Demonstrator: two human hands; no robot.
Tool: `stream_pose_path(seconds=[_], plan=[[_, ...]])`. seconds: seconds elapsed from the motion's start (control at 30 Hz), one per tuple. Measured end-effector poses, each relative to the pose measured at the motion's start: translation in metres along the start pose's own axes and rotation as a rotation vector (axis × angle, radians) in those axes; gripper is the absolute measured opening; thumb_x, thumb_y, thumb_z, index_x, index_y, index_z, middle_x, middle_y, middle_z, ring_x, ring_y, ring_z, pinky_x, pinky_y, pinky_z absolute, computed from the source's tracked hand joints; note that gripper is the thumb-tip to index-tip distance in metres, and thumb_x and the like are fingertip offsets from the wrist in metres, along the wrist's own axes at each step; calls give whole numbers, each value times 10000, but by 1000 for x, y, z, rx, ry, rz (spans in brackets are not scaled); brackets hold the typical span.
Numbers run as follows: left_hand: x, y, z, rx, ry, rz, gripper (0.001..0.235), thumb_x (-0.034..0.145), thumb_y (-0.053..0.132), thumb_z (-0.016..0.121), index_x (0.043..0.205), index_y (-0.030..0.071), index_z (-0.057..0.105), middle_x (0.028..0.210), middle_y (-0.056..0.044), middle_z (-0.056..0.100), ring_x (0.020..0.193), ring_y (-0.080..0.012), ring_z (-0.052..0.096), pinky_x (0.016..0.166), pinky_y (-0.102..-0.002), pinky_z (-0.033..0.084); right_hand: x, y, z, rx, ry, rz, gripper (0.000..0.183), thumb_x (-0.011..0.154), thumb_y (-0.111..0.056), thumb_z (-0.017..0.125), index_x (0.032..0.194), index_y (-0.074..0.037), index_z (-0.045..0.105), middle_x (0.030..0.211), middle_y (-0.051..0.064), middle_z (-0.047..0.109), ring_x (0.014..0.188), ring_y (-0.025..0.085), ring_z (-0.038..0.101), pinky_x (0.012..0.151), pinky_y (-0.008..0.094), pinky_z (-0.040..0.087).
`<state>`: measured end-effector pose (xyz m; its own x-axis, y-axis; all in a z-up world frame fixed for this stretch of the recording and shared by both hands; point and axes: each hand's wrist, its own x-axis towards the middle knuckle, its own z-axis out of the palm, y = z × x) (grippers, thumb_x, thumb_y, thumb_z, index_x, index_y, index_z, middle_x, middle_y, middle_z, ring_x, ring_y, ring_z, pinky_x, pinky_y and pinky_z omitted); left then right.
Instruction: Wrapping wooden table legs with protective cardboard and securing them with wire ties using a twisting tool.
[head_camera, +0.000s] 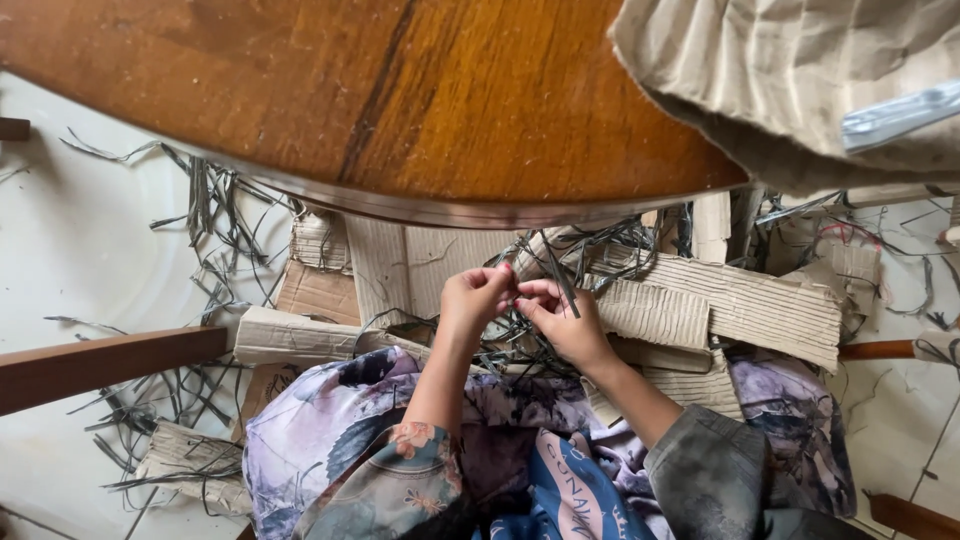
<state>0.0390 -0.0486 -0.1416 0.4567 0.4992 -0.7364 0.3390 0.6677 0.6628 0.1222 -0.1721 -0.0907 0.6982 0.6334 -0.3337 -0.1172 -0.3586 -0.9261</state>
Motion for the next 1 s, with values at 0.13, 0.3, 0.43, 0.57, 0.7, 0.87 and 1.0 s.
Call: stream_pose_path(seconds=[0.13, 0.3, 0.43, 0.57, 0.7, 0.87, 1.0], plan=[[-11, 23, 3, -39, 66, 107, 299, 973, 317, 662, 939, 40, 767, 861, -152, 764, 870, -189, 758, 790, -321, 612, -1, -3, 0, 26, 42, 2, 222, 844, -18, 810, 1064, -8, 782, 650, 133, 714, 458, 124, 646, 455, 231, 513], [4, 27, 13, -625, 48, 200, 320, 1084, 323, 484, 922, 62, 574, 720, 9, 516, 655, -84, 625, 749, -328, 657, -4, -12, -15, -61, 56, -85, 136, 880, -19, 772, 1007, 29, 757, 580, 162, 706, 448, 201, 691, 481, 271, 532], [7, 31, 10, -682, 29, 204, 320, 1099, 336, 446, 909, 95, 539, 711, 59, 393, 598, -35, 480, 632, -198, 566, 10, -4, -34, -325, 67, -253, 93, 852, -86, 829, 800, -93, 752, 469, 26, 665, 420, 173, 679, 518, 218, 522], [15, 33, 3, -645, -72, 133, 270, 1104, 299, 451, 910, 120, 508, 715, 75, 311, 562, -23, 334, 517, -142, 329, 13, -13, -35, -178, 131, -101, 104, 816, 95, 744, 842, -6, 750, 541, 136, 645, 442, 204, 671, 469, 304, 563], [30, 28, -13, -405, -190, -81, 188, 969, 220, 669, 862, 126, 546, 659, 61, 363, 493, -45, 350, 437, -195, 289, 9, -22, -38, -21, 97, 29, 77, 804, 45, 815, 831, 30, 745, 540, 172, 632, 461, 232, 689, 483, 342, 619], [-14, 44, -8, -139, -319, -134, 187, 912, 167, 746, 872, 32, 622, 640, 52, 353, 470, -20, 341, 416, -164, 252, 6, -15, -36, -32, 17, -21, 135, 798, -13, 864, 878, 27, 762, 557, 153, 663, 468, 214, 695, 490, 323, 608], [-11, 39, -8, -17, -357, -110, 147, 888, 108, 767, 918, -1, 674, 674, 25, 434, 536, -50, 446, 460, -157, 353, 0, -8, -31, -106, 25, -62, 115, 837, -41, 840, 937, -14, 791, 537, 125, 662, 470, 167, 671, 504, 287, 561]])
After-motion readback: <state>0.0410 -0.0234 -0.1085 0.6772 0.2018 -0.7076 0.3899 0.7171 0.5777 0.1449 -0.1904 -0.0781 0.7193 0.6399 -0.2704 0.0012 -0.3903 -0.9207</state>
